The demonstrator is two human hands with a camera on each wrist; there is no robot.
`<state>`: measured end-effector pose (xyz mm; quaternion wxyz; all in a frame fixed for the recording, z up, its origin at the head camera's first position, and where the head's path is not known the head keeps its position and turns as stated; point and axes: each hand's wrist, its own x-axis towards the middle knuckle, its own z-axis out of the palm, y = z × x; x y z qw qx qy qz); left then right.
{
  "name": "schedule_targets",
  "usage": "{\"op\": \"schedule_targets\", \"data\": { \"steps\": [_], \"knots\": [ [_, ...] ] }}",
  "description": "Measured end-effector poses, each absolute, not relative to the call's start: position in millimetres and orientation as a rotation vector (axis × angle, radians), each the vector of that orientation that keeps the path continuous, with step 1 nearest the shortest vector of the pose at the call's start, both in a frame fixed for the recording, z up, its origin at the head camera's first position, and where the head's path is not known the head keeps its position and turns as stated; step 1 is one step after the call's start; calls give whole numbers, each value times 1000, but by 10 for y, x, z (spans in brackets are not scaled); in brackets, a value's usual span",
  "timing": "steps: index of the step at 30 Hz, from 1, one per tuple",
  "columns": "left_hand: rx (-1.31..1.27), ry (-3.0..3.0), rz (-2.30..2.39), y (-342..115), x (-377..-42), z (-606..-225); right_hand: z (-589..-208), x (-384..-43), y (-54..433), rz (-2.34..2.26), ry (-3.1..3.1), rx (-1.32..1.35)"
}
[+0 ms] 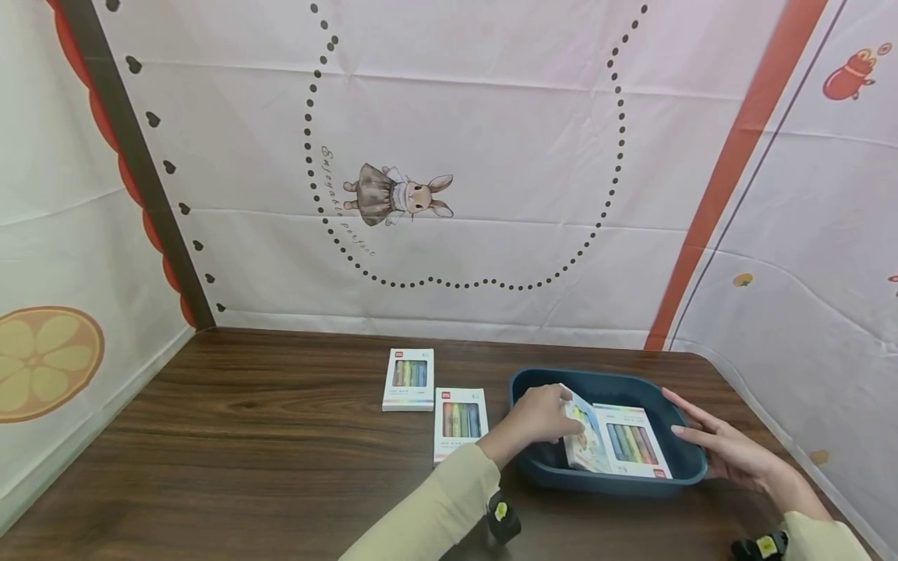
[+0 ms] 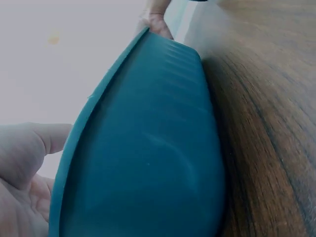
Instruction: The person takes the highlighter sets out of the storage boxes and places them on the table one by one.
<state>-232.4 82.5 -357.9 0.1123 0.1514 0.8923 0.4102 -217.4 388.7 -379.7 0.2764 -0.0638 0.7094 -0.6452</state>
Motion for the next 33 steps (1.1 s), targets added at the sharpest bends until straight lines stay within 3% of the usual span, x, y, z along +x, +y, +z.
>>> {"op": "schedule_targets", "data": {
  "steps": [33],
  "knots": [
    [461, 2423, 1310, 875, -2313, -3612, -3787, -2164, 3858, -1713, 1965, -113]
  ]
}}
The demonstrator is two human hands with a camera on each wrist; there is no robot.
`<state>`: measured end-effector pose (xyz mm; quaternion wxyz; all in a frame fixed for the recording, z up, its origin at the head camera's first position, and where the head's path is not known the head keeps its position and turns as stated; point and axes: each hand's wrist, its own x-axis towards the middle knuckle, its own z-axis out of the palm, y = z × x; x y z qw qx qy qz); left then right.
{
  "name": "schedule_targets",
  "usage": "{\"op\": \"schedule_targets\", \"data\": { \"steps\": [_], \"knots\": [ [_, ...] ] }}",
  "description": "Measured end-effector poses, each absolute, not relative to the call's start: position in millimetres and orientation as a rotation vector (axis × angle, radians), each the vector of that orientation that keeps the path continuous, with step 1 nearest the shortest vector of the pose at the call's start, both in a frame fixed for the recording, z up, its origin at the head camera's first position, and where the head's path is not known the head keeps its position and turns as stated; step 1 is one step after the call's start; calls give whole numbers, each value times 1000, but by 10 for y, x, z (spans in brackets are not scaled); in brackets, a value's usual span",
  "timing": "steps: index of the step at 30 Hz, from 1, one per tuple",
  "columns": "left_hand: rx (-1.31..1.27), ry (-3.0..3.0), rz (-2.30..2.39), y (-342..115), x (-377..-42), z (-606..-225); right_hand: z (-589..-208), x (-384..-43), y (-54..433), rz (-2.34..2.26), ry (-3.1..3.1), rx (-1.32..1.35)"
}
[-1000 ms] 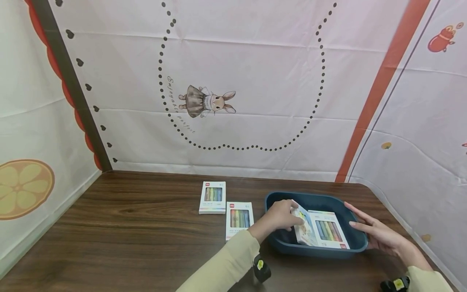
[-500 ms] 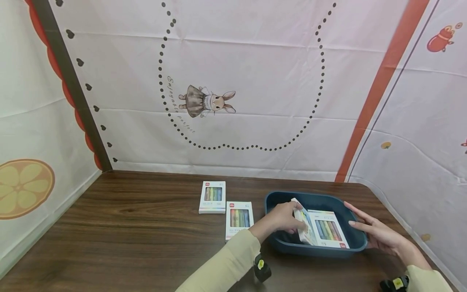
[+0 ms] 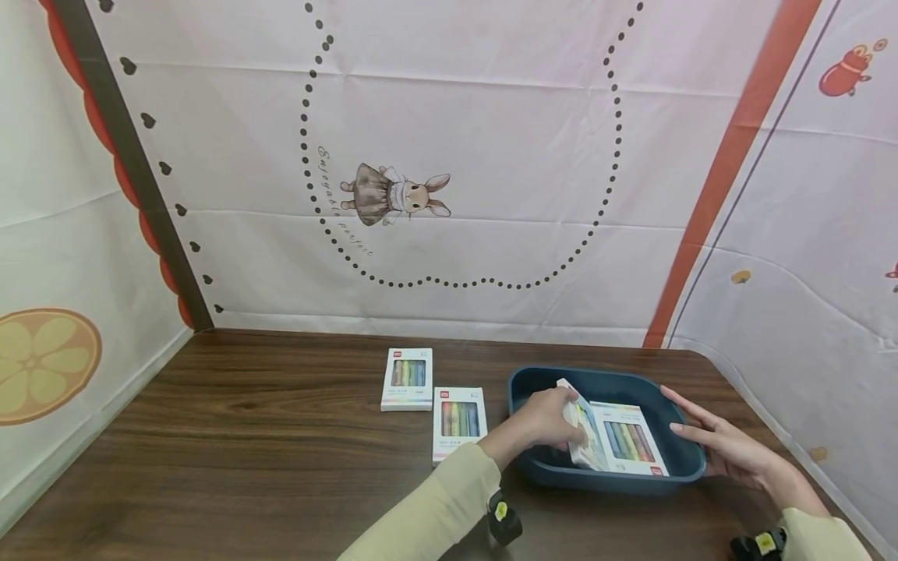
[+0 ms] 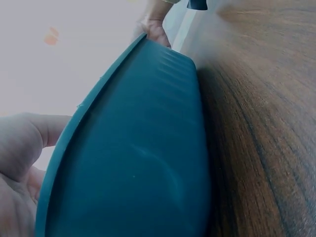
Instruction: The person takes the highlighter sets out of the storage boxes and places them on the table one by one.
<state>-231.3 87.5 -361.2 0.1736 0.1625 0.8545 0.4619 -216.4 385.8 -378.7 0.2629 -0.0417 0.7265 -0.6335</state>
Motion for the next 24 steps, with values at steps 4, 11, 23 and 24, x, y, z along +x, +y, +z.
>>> {"op": "schedule_targets", "data": {
  "steps": [4, 11, 23, 24],
  "knots": [
    [466, 2433, 1324, 878, -2309, -3604, -3789, -2160, 3842, -1697, 1989, -105],
    [470, 2406, 1383, 846, -2295, -3554, -3789, -2159, 3839, -1693, 1994, -107],
    [439, 2319, 1545, 684, -2292, -3541, -3782, -2160, 3842, -1692, 1990, -111],
    [437, 2310, 1561, 668, -2291, -3539, -3780, -2161, 3843, -1694, 1986, -115]
  ]
}}
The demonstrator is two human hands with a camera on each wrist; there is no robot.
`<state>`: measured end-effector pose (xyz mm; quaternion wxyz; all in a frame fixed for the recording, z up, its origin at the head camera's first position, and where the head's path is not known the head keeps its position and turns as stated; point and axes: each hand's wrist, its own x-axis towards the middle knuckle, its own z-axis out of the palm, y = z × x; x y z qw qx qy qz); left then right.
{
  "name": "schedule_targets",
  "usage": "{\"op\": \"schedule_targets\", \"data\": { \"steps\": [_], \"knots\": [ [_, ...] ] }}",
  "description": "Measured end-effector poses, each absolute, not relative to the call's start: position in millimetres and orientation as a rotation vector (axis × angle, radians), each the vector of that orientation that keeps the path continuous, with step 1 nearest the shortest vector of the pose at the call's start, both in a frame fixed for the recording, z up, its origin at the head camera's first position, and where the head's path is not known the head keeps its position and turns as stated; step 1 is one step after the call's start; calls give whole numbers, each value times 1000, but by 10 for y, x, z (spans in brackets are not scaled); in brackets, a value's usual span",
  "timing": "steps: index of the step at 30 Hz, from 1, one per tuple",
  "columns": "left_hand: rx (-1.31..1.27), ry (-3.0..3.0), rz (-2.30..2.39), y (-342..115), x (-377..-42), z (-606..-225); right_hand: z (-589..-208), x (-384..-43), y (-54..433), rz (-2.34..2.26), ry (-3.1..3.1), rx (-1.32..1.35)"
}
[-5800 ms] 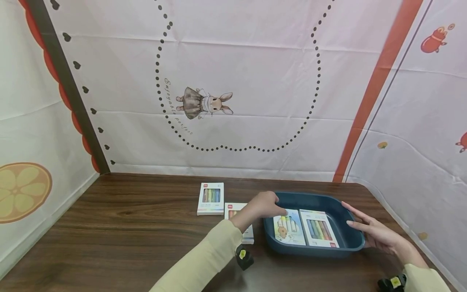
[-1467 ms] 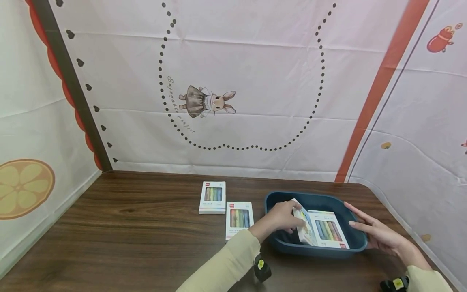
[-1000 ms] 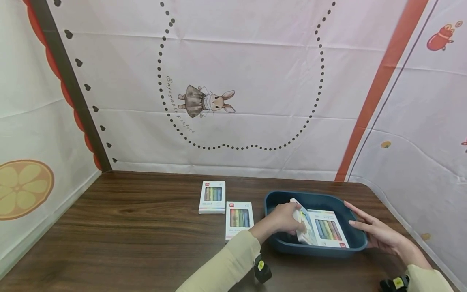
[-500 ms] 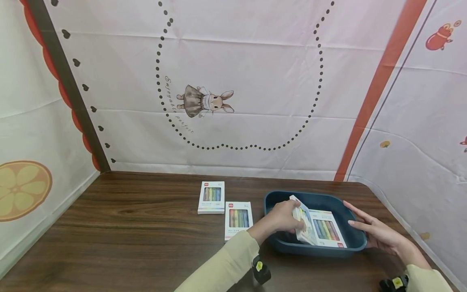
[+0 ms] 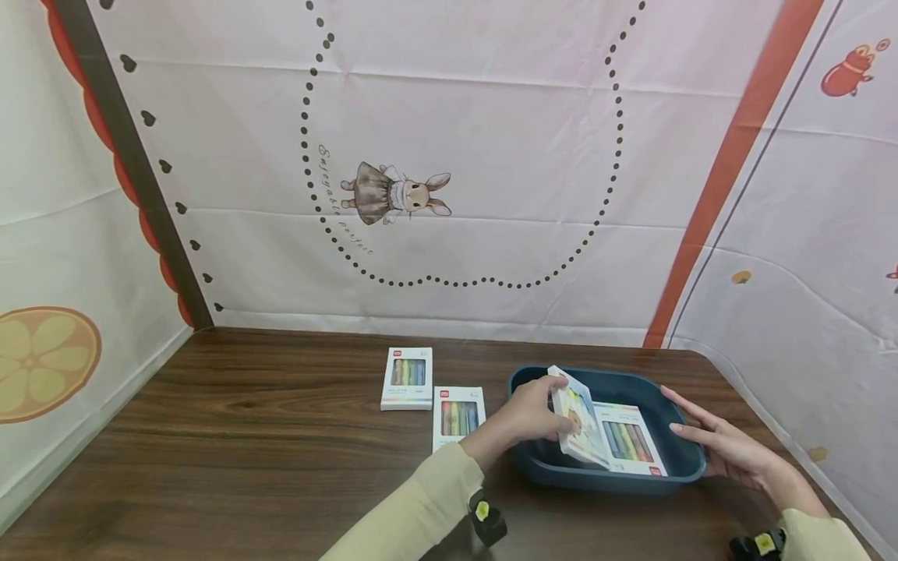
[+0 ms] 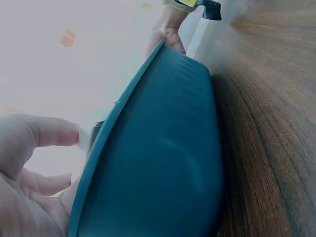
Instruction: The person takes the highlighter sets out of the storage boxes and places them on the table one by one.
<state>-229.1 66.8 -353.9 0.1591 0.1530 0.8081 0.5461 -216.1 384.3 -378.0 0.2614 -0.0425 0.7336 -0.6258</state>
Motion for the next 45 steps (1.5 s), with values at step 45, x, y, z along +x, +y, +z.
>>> {"op": "schedule_targets", "data": {
  "steps": [45],
  "knots": [
    [318, 2156, 1893, -397, -2416, -3511, -3765, -2170, 3855, -1691, 1970, -111]
  ]
}}
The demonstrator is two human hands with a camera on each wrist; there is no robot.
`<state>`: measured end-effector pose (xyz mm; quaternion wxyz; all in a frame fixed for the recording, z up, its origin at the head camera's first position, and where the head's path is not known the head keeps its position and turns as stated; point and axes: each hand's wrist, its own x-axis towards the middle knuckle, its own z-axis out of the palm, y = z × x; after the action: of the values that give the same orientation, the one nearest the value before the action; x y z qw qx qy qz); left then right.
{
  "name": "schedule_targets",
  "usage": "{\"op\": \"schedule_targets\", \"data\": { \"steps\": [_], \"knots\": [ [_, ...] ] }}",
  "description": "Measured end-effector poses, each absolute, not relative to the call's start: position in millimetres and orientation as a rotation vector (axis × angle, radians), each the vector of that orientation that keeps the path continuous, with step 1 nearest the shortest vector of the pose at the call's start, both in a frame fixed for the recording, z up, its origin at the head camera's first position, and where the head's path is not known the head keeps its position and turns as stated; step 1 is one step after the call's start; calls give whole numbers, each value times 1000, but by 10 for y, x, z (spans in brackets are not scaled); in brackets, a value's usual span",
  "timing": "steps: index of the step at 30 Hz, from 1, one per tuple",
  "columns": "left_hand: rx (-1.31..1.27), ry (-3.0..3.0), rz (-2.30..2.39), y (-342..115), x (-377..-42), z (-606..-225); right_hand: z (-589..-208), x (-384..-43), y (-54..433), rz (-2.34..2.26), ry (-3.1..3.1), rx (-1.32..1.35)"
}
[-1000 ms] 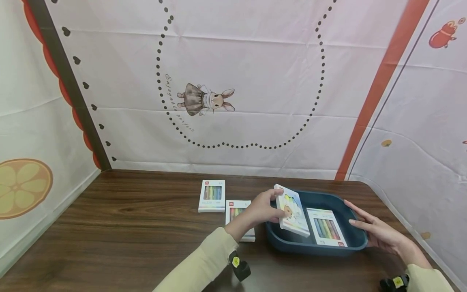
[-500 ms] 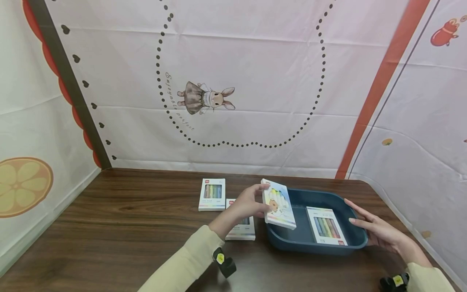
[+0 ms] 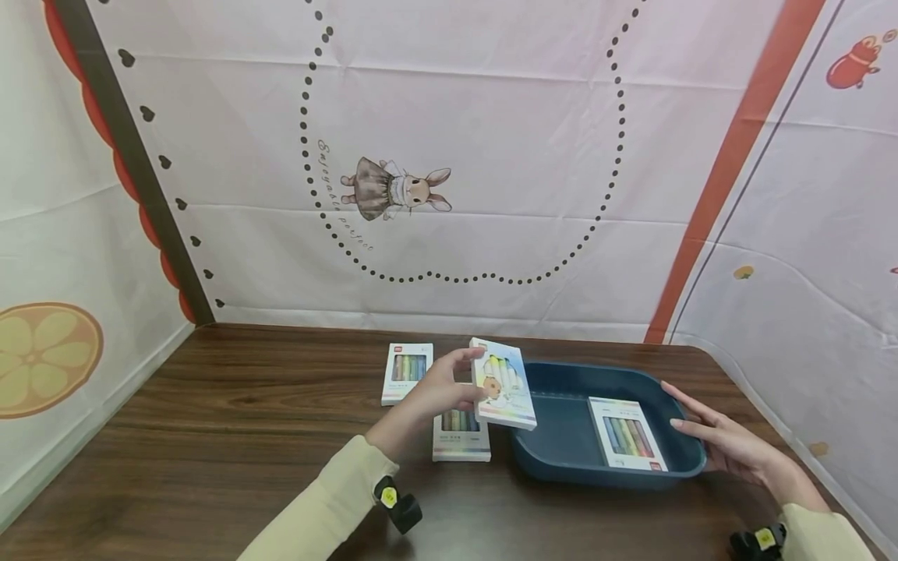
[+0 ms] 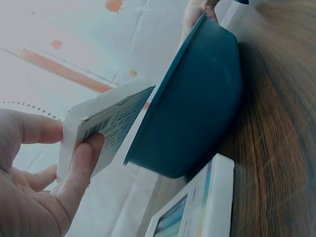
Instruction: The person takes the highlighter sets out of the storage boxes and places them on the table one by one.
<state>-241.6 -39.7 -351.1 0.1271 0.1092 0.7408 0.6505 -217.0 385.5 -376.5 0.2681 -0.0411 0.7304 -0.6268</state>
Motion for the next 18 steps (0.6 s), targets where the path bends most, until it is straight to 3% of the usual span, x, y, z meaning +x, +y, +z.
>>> {"op": "schedule_targets", "data": {
  "steps": [18],
  "knots": [
    [182, 2214, 1934, -821, -2407, -3555, -3766, -2176, 3855, -1692, 1957, -111]
  ]
}}
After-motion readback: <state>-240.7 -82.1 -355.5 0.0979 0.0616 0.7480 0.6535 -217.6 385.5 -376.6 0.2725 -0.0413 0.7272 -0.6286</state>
